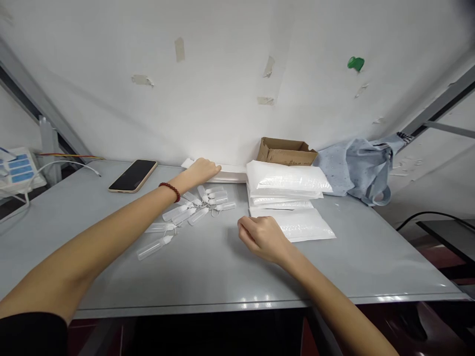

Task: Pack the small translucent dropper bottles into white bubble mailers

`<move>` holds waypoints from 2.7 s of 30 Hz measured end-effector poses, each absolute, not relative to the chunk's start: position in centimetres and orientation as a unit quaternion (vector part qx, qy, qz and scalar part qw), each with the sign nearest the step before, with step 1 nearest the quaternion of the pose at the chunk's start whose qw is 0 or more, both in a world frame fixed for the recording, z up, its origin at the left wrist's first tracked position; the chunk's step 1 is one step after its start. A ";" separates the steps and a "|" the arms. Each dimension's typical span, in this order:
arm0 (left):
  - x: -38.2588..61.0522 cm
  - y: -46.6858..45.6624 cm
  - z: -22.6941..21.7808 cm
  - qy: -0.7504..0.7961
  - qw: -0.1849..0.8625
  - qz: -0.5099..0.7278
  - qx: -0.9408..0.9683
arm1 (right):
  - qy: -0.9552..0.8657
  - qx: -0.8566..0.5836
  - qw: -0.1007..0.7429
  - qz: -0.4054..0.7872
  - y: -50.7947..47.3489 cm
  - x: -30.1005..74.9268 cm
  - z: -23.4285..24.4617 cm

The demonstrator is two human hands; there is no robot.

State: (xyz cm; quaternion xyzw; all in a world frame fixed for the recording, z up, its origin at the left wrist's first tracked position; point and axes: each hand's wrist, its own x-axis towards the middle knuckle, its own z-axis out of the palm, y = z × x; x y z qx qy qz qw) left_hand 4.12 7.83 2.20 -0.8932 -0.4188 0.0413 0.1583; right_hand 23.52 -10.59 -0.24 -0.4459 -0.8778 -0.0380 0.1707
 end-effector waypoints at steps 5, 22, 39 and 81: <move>1.1 6.0 3.9 -0.486 0.172 0.067 -0.854 | -0.834 -0.510 0.194 -0.079 -9.9 24.2 0.5; 2.2 -4.6 1.5 -0.373 0.317 -0.267 -0.830 | -0.718 -0.376 0.429 -0.398 -9.1 25.0 0.7; 2.0 -4.2 1.2 -0.509 -0.402 -0.407 -0.643 | -0.738 -0.498 0.312 -0.330 -8.2 25.6 0.0; -1.3 -3.0 1.6 -0.541 -0.290 -0.071 -0.786 | -0.849 -0.516 0.102 0.045 -9.5 24.3 0.4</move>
